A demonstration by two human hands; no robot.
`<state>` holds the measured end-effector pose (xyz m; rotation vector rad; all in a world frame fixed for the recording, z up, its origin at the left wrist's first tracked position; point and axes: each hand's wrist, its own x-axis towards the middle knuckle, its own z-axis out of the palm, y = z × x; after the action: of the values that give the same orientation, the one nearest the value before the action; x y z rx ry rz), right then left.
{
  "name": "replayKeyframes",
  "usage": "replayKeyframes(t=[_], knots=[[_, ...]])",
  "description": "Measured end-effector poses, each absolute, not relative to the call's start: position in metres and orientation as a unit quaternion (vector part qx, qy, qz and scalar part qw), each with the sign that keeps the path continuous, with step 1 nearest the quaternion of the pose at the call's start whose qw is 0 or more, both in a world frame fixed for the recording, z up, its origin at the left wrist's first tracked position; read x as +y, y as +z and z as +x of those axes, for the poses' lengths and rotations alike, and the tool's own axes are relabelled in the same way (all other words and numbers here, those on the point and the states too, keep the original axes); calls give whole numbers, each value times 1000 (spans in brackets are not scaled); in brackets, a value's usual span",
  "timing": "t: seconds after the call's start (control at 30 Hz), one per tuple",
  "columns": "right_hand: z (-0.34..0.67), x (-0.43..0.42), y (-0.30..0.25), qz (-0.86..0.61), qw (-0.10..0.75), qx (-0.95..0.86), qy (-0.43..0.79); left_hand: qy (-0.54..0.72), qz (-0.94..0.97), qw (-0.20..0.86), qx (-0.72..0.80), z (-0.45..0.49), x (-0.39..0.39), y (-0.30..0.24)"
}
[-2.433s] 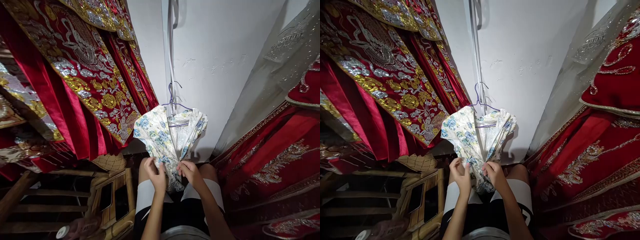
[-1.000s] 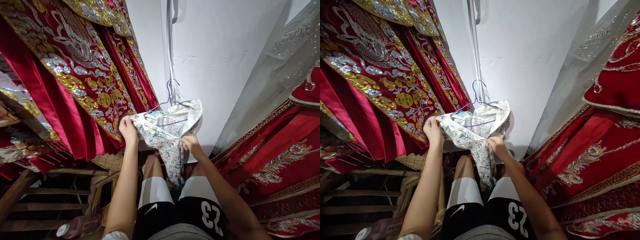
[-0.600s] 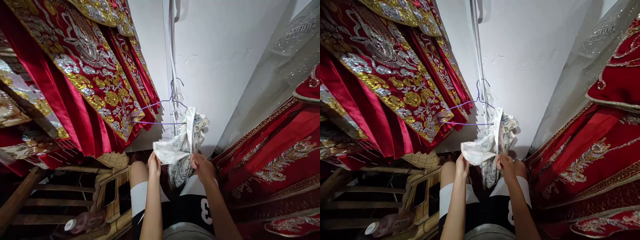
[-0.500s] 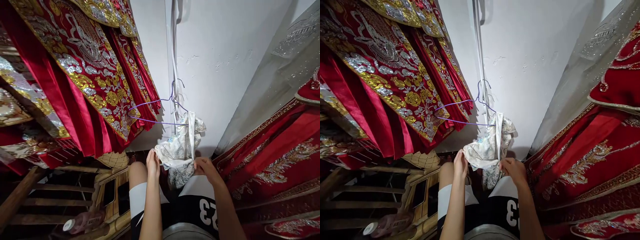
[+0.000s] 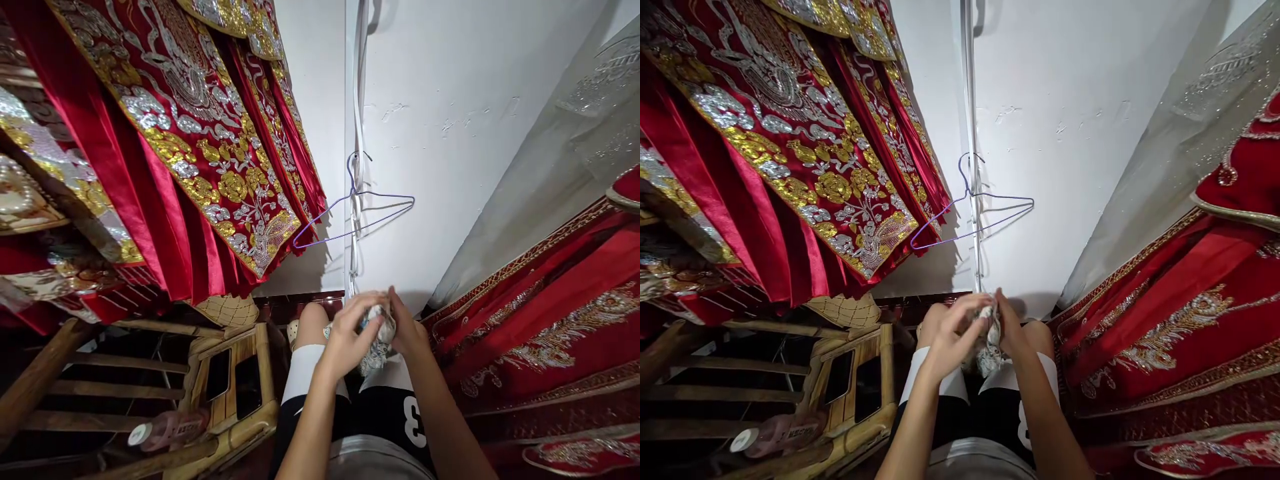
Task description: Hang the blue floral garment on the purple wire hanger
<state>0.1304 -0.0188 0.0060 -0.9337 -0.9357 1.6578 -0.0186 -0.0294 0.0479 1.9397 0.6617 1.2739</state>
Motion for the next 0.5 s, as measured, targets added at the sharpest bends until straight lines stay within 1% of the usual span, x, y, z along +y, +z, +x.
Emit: replayKeyframes(t=[0.07, 0.1, 0.17, 0.23, 0.3, 0.33, 0.37, 0.43, 0.5], knots=[[135, -11, 20, -376, 454, -384, 711, 504, 747, 329, 282, -30, -15, 53], [139, -7, 29, -374, 423, -410, 716, 489, 752, 337, 284, -34, -6, 53], [150, 3, 50, -361, 344, -501, 707, 425, 774, 393, 257, -38, 13, 47], [165, 16, 73, -352, 248, -610, 665, 337, 794, 445, 239, -39, 29, 36], [182, 30, 93, -367, 191, -692, 591, 253, 811, 452, 271, -41, 41, 24], [189, 38, 101, -384, 193, -717, 549, 221, 820, 439, 294, -45, 46, 19], [194, 47, 105, -406, 223, -732, 500, 202, 828, 416, 316, -50, 51, 17], [198, 64, 105, -439, 340, -733, 392, 204, 843, 341, 362, -66, 60, 17], [194, 81, 92, -452, 456, -709, 290, 225, 841, 253, 422, -86, 68, 23]])
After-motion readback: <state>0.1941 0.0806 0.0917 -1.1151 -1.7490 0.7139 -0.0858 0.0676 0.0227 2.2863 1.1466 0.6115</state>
